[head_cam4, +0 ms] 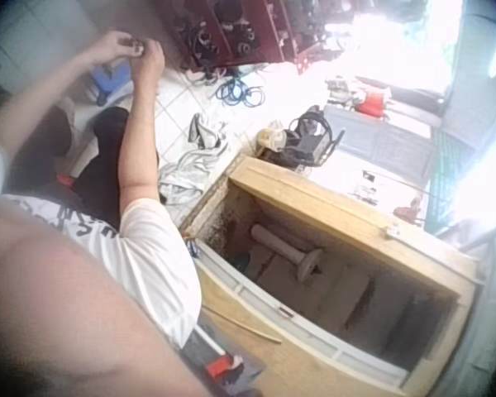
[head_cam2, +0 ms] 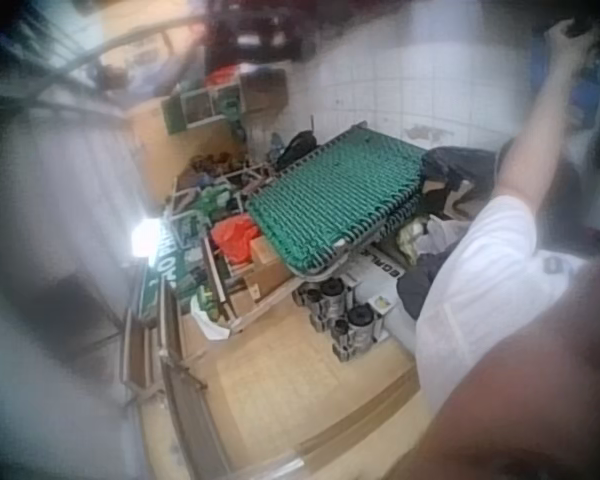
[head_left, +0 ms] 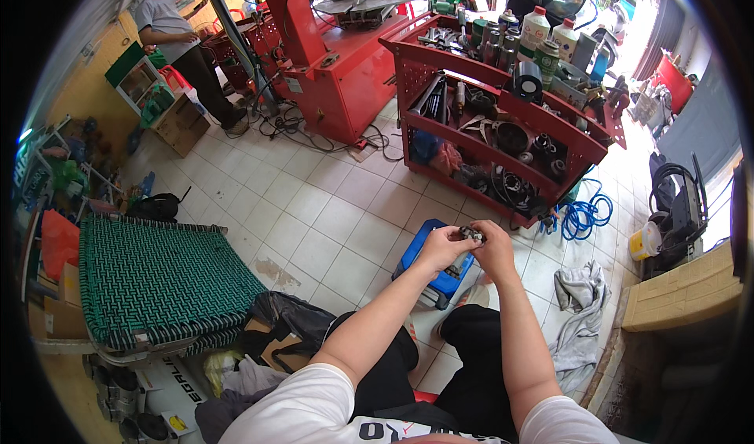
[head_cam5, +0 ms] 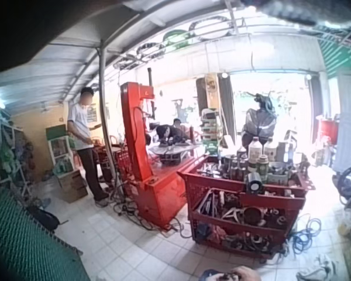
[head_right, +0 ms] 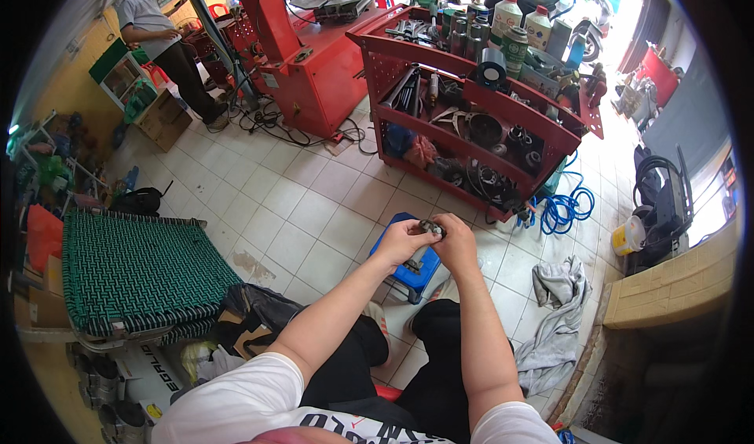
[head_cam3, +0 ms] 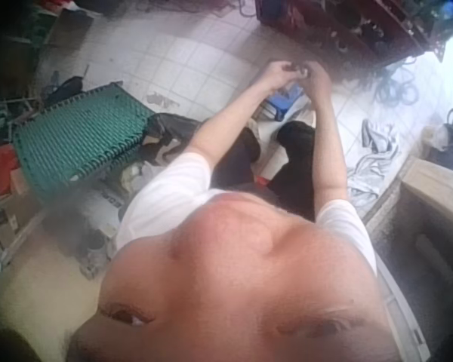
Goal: The person sits on a low stool in a workshop and assembles a small mechanical component, likely a carburetor, using a screwdriver. They manipulate the metal parts, insert screws, and tighten them while occasionally picking up and placing down tools on a blue stool.
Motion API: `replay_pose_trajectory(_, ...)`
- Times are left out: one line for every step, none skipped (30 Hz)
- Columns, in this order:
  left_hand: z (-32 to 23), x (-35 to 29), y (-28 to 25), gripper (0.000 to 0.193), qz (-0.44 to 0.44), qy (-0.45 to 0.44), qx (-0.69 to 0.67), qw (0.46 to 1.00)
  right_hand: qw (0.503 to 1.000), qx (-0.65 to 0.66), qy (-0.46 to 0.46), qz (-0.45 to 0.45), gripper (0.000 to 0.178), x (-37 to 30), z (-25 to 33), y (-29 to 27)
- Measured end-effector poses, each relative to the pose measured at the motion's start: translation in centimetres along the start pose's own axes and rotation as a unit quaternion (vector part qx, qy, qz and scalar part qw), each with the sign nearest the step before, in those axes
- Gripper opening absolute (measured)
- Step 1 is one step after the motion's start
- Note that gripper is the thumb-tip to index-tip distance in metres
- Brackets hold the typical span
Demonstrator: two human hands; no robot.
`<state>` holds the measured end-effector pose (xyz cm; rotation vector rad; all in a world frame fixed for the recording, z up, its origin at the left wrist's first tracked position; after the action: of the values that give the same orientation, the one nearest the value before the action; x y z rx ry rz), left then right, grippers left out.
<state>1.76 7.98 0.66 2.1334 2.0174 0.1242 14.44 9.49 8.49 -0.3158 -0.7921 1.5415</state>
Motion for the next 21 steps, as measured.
replay_pose_trajectory(-0.02, -0.08, -0.05, 0.032, 0.000, -0.003, 0.006, 1.000, 1.000, 0.006, -0.002, 0.002, 0.029, -0.08, 0.15, -0.02)
replay_pose_trajectory(0.06, -0.03, -0.13, 0.033, 0.000, -0.001, 0.006, 1.000, 1.000, 0.011, -0.004, 0.005, 0.029, -0.14, 0.35, -0.07)
replay_pose_trajectory(0.16, 0.04, -0.24, 0.033, 0.000, 0.001, 0.006, 1.000, 1.000, 0.017, -0.006, 0.007, 0.029, -0.20, 0.46, -0.07)
replay_pose_trajectory(0.01, 0.10, -0.26, 0.033, 0.000, 0.004, 0.006, 1.000, 1.000, 0.014, -0.006, 0.011, 0.029, -0.17, 0.43, -0.01)
replay_pose_trajectory(-0.03, 0.07, -0.16, 0.031, 0.003, 0.003, 0.011, 1.000, 1.000, 0.011, -0.006, 0.014, 0.029, -0.14, 0.37, 0.06)
replay_pose_trajectory(-0.05, 0.02, -0.02, 0.029, 0.005, 0.002, 0.016, 1.000, 1.000, 0.008, -0.007, 0.017, 0.029, -0.13, 0.30, 0.13)
replay_pose_trajectory(-0.08, -0.02, 0.08, 0.026, 0.007, 0.002, 0.022, 1.000, 1.000, 0.004, -0.001, 0.020, 0.030, -0.11, 0.14, 0.18)
replay_pose_trajectory(-0.01, -0.01, 0.07, 0.027, 0.009, 0.002, 0.023, 1.000, 1.000, 0.001, 0.005, 0.022, 0.031, -0.10, -0.03, 0.24)
replay_pose_trajectory(0.07, 0.02, 0.03, 0.027, 0.010, 0.001, 0.025, 1.000, 1.000, -0.002, 0.011, 0.025, 0.033, -0.08, -0.21, 0.31)
replay_pose_trajectory(0.18, 0.03, 0.03, 0.027, 0.011, 0.001, 0.026, 1.000, 1.000, -0.008, 0.008, 0.019, 0.032, -0.08, -0.28, 0.29)
replay_pose_trajectory(0.24, 0.08, -0.06, 0.030, 0.007, 0.002, 0.022, 1.000, 1.000, -0.014, 0.005, 0.013, 0.031, -0.06, -0.33, 0.30)
replay_pose_trajectory(0.30, 0.14, -0.15, 0.032, 0.002, 0.004, 0.019, 1.000, 1.000, -0.020, 0.001, 0.007, 0.030, -0.07, -0.39, 0.28)
replay_pose_trajectory(0.19, 0.16, -0.24, 0.035, -0.003, 0.005, 0.016, 1.000, 1.000, -0.023, 0.003, 0.008, 0.029, -0.06, -0.32, 0.28)
replay_pose_trajectory(0.21, 0.09, -0.21, 0.033, -0.001, 0.000, 0.020, 1.000, 1.000, -0.026, 0.005, 0.010, 0.029, -0.07, -0.21, 0.27)
replay_pose_trajectory(0.25, 0.00, -0.17, 0.030, 0.001, -0.005, 0.024, 1.000, 0.999, -0.029, 0.006, 0.012, 0.029, -0.08, -0.14, 0.31)
replay_pose_trajectory(0.19, -0.04, -0.14, 0.028, 0.003, -0.010, 0.029, 1.000, 0.999, -0.036, 0.010, 0.010, 0.029, -0.07, -0.16, 0.34)
replay_pose_trajectory(0.23, -0.02, -0.19, 0.030, 0.000, -0.007, 0.027, 1.000, 0.999, -0.042, 0.014, 0.008, 0.029, -0.12, -0.21, 0.40)
replay_pose_trajectory(0.33, -0.04, -0.23, 0.032, -0.002, -0.003, 0.026, 1.000, 0.999, -0.049, 0.018, 0.006, 0.029, -0.16, -0.27, 0.46)
replay_pose_trajectory(0.31, -0.04, -0.21, 0.034, -0.004, 0.000, 0.024, 1.000, 0.999, -0.051, 0.018, 0.004, 0.028, -0.18, -0.30, 0.47)
replay_pose_trajectory(0.31, 0.02, -0.20, 0.034, -0.004, 0.001, 0.025, 1.000, 0.998, -0.052, 0.018, 0.001, 0.028, -0.20, -0.33, 0.49)
replay_pose_trajectory(0.30, 0.09, -0.19, 0.035, -0.004, 0.001, 0.026, 1.000, 0.998, -0.054, 0.018, -0.002, 0.027, -0.21, -0.35, 0.51)
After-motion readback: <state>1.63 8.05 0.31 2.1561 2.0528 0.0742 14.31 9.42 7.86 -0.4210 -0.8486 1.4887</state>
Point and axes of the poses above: each hand's wrist, its own x-axis towards the middle knuckle, its own y-axis out of the palm, z = x × y, the point moved 9 cm from there along x, towards the middle knuckle, and after that the axes turned 11 degrees about y, right-handed, at the moved point
